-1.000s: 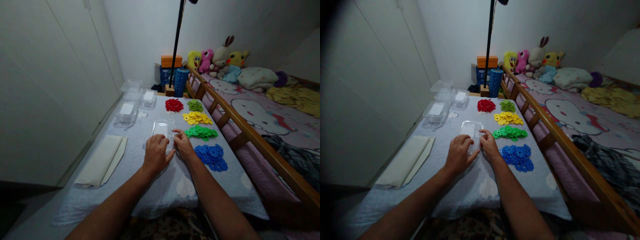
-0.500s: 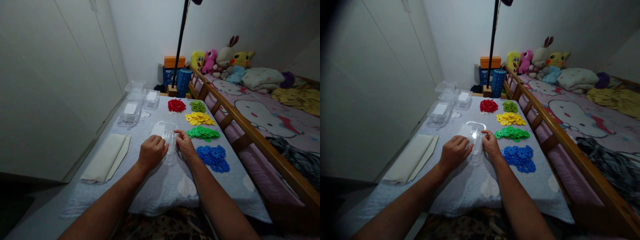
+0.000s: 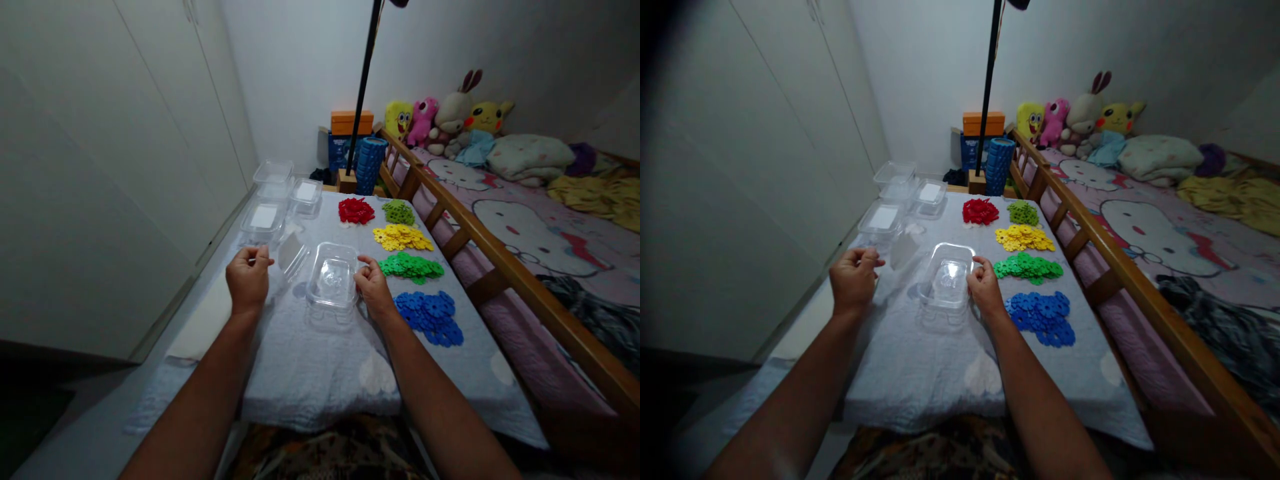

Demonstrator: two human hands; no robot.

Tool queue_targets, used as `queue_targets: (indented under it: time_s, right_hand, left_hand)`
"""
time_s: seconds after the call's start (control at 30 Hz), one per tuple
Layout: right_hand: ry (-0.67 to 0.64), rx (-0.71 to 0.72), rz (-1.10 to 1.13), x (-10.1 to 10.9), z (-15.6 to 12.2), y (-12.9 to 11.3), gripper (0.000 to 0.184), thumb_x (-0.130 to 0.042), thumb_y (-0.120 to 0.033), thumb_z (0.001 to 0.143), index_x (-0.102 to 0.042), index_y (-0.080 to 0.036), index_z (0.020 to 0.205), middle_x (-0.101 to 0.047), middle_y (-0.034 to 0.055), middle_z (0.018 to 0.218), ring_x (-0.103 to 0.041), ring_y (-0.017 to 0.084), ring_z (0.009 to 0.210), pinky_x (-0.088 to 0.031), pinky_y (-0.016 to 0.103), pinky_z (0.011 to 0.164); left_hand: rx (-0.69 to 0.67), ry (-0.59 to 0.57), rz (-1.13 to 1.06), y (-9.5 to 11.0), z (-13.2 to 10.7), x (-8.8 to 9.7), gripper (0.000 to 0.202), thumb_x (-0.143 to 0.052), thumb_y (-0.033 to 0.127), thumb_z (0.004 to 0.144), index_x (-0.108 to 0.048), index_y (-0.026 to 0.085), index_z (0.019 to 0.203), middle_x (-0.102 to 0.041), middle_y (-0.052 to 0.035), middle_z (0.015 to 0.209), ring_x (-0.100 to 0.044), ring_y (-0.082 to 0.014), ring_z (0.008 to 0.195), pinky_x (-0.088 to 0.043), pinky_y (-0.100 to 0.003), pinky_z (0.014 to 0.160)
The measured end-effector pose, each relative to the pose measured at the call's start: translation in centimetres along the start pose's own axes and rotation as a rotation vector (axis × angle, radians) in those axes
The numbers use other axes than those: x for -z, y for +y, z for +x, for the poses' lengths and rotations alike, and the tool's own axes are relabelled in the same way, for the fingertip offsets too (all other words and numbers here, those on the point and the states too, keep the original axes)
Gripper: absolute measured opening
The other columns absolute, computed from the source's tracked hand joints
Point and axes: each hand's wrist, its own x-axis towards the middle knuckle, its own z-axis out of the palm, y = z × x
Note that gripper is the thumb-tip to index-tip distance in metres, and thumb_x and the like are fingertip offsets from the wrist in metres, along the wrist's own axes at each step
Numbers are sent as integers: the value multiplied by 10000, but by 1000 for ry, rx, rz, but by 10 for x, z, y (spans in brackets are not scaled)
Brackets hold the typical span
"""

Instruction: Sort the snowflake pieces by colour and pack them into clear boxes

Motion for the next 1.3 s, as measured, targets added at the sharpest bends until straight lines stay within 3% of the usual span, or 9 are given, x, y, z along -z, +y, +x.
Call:
queue_targets:
  time_s: [0.13, 0.3, 0.47, 0.7, 0.83, 0.93, 1.03, 1.13, 1.3]
  right_hand:
    - [12, 1, -5, 0, 2, -1, 516, -627, -283, 685, -508, -213, 1182, -466, -134, 602, -432, 93, 494, -317, 216, 512]
    - [8, 15, -63, 4, 4, 1, 518, -615, -302, 682, -531, -196, 1182, -457, -127, 601, -431, 97, 492, -333, 223, 515]
    - [27, 67, -196, 8, 5, 4, 515, -574, -308, 691, -582, -179, 1190, -445, -103, 620, -440, 110, 531, -338, 237, 521]
    - [101, 158, -390, 8, 1, 0, 483, -546, -305, 708, -633, -145, 1155, -482, -74, 659, -482, 125, 597, -379, 263, 599]
    - [109, 173, -366, 6, 1, 0, 444, -561, -317, 722, -635, -156, 1129, -503, -70, 672, -495, 123, 602, -395, 260, 610]
    - [107, 139, -284, 4, 2, 2, 429, -591, -350, 739, -620, -168, 1126, -529, -63, 704, -496, 117, 594, -391, 249, 581]
    - [87, 89, -203, 2, 1, 4, 421, -604, -399, 766, -612, -178, 1124, -547, -60, 717, -481, 110, 553, -381, 241, 533]
    - [77, 83, -204, 4, 0, 4, 400, -590, -423, 804, -632, -180, 1118, -612, -26, 766, -532, 129, 581, -425, 253, 548]
    - [196, 290, -492, 23, 6, 2, 294, -489, -286, 828, -711, -176, 988, -738, 90, 952, -663, 216, 866, -523, 350, 835]
  left_hand:
    - [237, -23, -227, -13, 1, 0, 313, -604, 490, 792, -574, 179, 787, -621, 4, 756, -678, -144, 641, -430, -192, 462]
    - [267, -43, -177, -26, -4, -2, 296, -599, 427, 816, -575, 191, 993, -637, 9, 768, -677, -143, 630, -475, -199, 470]
    - [112, -64, 59, -35, -7, 1, 289, -553, 389, 850, -607, 198, 1060, -672, -25, 845, -660, -160, 691, -525, -255, 566]
    - [-100, -123, 462, -36, -11, 2, 292, -546, 271, 821, -655, 182, 1076, -696, -109, 1088, -681, -231, 879, -531, -399, 913]
    - [-238, -194, 656, -39, -14, -1, 279, -516, 228, 832, -674, 178, 1056, -709, -134, 1059, -659, -292, 993, -483, -452, 986]
    - [-299, -181, 763, -42, -18, -4, 280, -533, 248, 842, -690, 174, 1061, -704, -159, 1108, -617, -336, 1063, -455, -497, 993]
    - [-345, -127, 764, -41, -23, -6, 294, -556, 310, 868, -699, 179, 1090, -649, -181, 1277, -560, -374, 1162, -438, -534, 986]
    - [-459, -180, 632, -35, -29, -9, 303, -529, 360, 918, -693, 173, 1091, -643, -177, 1291, -546, -355, 1219, -411, -529, 1044]
    - [-539, -351, 401, -25, -42, -12, 314, -473, 401, 959, -666, 188, 1085, -698, -119, 1146, -607, -285, 1134, -441, -451, 1035]
